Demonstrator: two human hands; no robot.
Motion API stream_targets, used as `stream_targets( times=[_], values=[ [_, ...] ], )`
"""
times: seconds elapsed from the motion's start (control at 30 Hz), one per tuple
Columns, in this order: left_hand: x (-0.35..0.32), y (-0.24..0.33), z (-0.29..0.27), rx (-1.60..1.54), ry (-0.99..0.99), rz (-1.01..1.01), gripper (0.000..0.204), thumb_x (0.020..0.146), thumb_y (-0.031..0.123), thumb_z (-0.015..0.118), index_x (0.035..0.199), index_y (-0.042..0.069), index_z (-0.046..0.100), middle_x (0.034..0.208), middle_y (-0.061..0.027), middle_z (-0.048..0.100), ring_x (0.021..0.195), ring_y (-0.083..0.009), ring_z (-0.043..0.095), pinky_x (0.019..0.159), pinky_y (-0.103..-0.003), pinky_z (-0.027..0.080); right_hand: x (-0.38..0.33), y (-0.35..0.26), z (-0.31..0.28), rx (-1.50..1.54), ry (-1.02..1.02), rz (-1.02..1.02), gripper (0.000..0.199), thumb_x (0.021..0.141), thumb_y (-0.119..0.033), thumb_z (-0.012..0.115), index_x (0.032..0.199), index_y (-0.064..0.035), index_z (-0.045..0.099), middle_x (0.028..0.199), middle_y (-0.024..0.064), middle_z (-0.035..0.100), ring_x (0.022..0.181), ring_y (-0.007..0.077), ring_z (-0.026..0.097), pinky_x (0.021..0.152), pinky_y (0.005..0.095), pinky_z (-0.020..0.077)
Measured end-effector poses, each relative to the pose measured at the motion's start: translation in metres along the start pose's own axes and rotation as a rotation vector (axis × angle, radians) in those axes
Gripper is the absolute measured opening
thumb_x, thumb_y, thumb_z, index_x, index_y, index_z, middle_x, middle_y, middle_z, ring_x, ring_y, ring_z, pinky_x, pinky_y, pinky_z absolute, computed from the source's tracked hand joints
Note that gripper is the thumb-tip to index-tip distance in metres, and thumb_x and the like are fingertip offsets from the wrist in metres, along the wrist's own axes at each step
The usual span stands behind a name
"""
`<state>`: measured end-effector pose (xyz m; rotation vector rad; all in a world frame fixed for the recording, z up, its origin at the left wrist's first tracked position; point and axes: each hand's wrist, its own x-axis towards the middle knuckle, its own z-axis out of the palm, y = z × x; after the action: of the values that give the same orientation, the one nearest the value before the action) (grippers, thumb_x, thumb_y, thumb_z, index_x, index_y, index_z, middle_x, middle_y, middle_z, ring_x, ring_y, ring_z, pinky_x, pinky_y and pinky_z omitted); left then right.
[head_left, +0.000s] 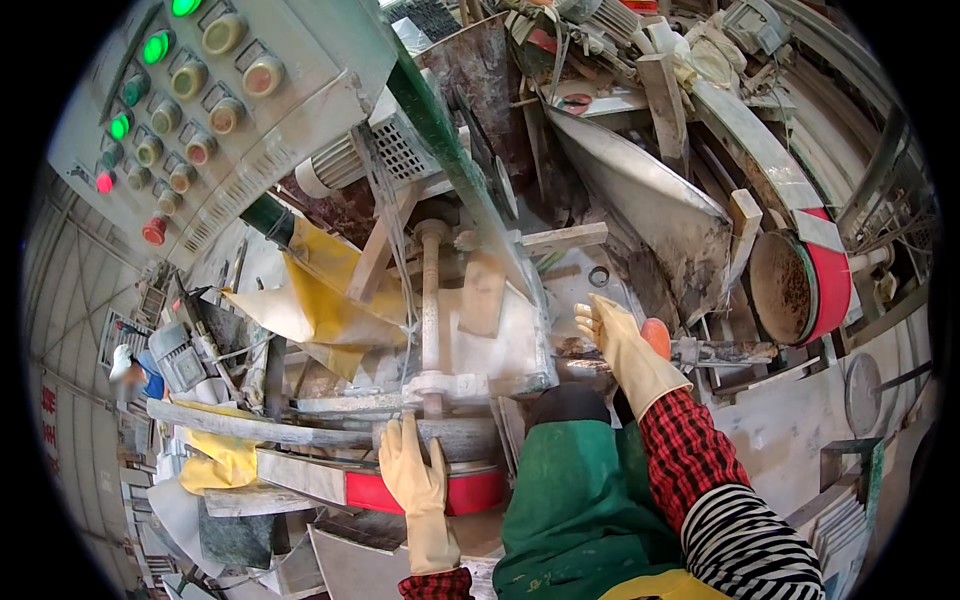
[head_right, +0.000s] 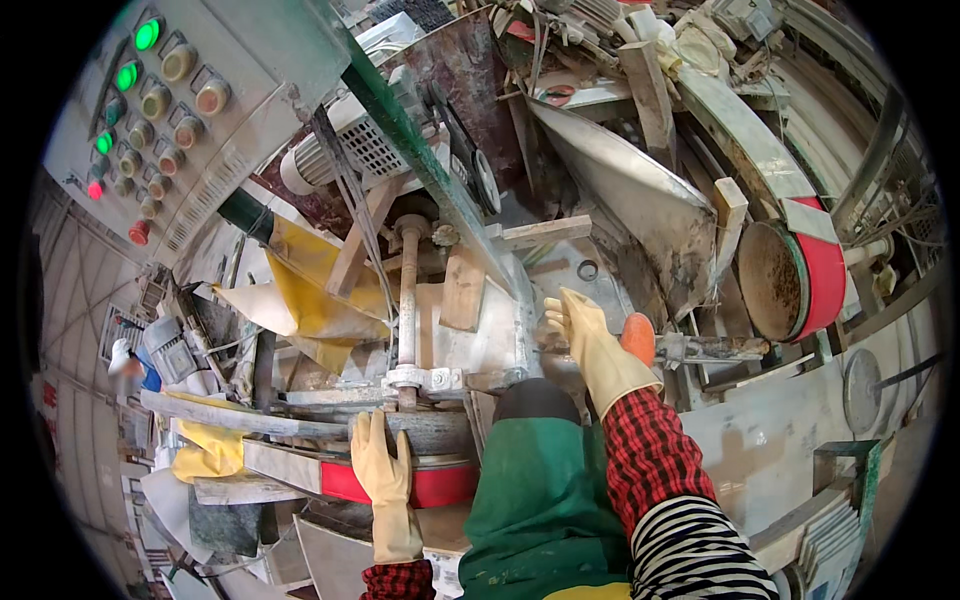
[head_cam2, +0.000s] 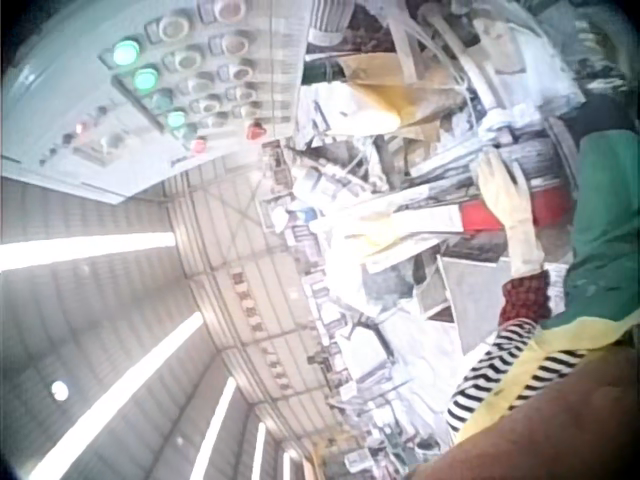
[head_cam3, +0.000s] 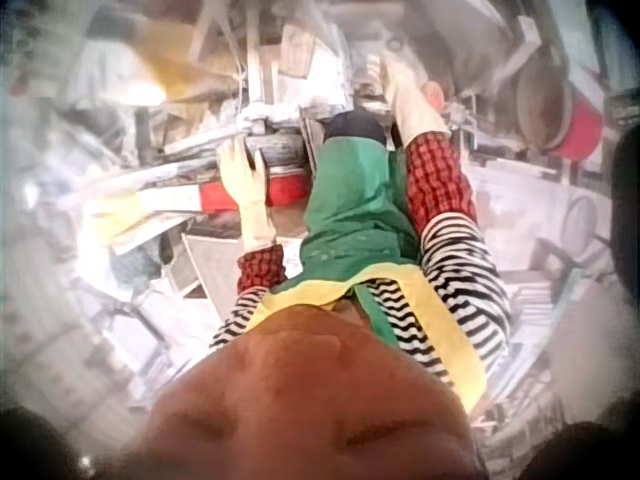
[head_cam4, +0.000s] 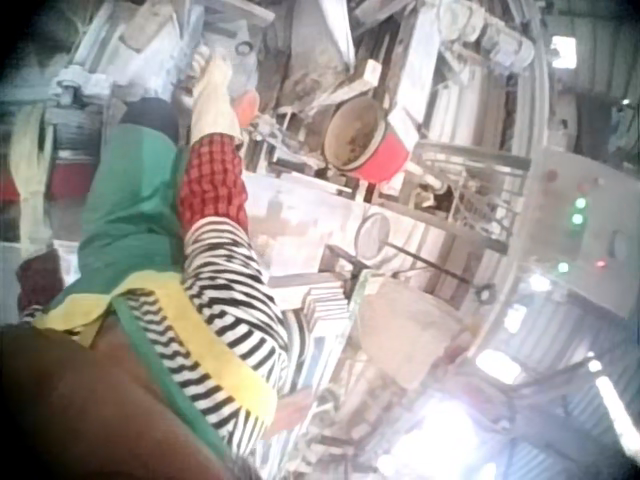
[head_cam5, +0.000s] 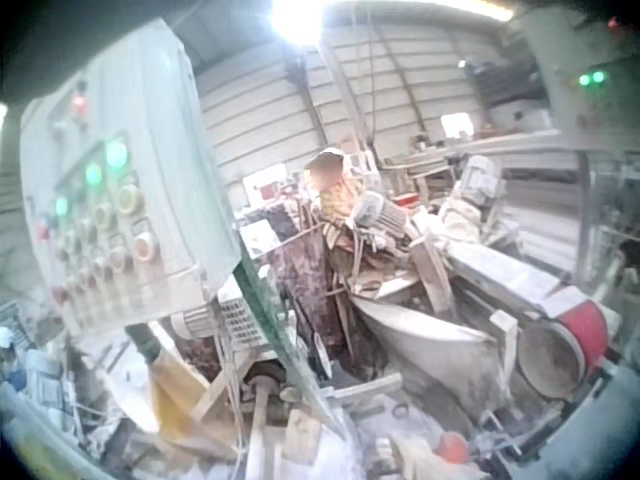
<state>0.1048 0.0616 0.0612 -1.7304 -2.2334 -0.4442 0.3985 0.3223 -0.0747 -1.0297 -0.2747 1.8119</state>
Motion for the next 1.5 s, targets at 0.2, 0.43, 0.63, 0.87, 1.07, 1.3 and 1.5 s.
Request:
stream_targets(
  times=[0.2,0.43,0.63,0.87,1.07,1.3,1.5],
  values=[
    [-0.002,-0.009,0.004,-0.045,0.055,0.065,0.050,0.080,0.016,0.072,0.127,0.004,0.061,0.126,-0.0230,0.059,0.116,-0.0422,0.055,0.099,-0.048,0.041,0.001,0.002,0.001,0.016,-0.008,-0.012,0.028,0.098,-0.025,0.065,0.120,-0.0106,0.057,0.105,0.0137,0.071,0.081,0.0204,0.067,0.072,0.0313,0.0566],
    [-0.016,-0.083,-0.037,0.121,0.067,-0.017,0.026,0.087,0.021,0.065,0.107,0.005,0.067,0.124,-0.0181,0.062,0.109,-0.0387,0.055,0.092,-0.048,0.041,-0.009,-0.009,0.004,0.029,0.028,-0.059,0.033,0.098,-0.023,0.063,0.126,-0.0080,0.055,0.100,0.0124,0.073,0.074,0.0173,0.067,0.064,0.0267,0.0551],
    [-0.043,-0.111,-0.001,0.218,0.005,-0.233,0.033,0.094,0.032,0.061,0.119,0.012,0.069,0.137,-0.0107,0.060,0.129,-0.0421,0.047,0.110,-0.053,0.031,-0.006,-0.008,0.004,-0.042,0.001,-0.026,0.035,0.098,-0.023,0.064,0.127,-0.0070,0.055,0.100,0.0119,0.072,0.073,0.0169,0.066,0.059,0.0282,0.0557],
    [-0.048,-0.113,0.005,0.198,0.069,-0.244,0.030,0.094,0.029,0.062,0.119,0.014,0.069,0.134,-0.0094,0.062,0.131,-0.0429,0.045,0.112,-0.053,0.028,-0.006,-0.003,0.006,-0.070,-0.016,-0.011,0.033,0.098,-0.024,0.064,0.125,-0.0077,0.056,0.100,0.0112,0.072,0.075,0.0175,0.067,0.062,0.0282,0.0561],
    [-0.053,-0.107,0.009,0.172,0.085,-0.248,0.031,0.093,0.028,0.063,0.121,0.015,0.068,0.134,-0.0094,0.062,0.132,-0.0424,0.045,0.114,-0.054,0.026,-0.002,0.002,0.003,-0.110,-0.027,0.007,0.031,0.097,-0.023,0.065,0.124,-0.0093,0.057,0.104,0.0124,0.073,0.078,0.0194,0.068,0.067,0.0300,0.0575],
    [-0.055,-0.101,0.009,0.186,0.092,-0.242,0.032,0.094,0.028,0.063,0.123,0.015,0.067,0.135,-0.0105,0.062,0.133,-0.0428,0.044,0.116,-0.055,0.024,-0.002,0.008,0.009,-0.085,-0.029,0.046,0.037,0.098,-0.018,0.062,0.131,-0.0055,0.052,0.099,0.0129,0.072,0.065,0.0156,0.064,0.054,0.0282,0.0549],
    [-0.055,-0.086,0.018,0.201,0.117,-0.238,0.030,0.095,0.029,0.062,0.120,0.015,0.069,0.134,-0.0095,0.063,0.133,-0.0419,0.045,0.113,-0.053,0.027,0.010,0.010,0.001,-0.076,-0.057,0.050,0.036,0.097,-0.018,0.063,0.129,-0.0058,0.053,0.098,0.0136,0.072,0.066,0.0160,0.065,0.054,0.0300,0.0550]
  ],
)
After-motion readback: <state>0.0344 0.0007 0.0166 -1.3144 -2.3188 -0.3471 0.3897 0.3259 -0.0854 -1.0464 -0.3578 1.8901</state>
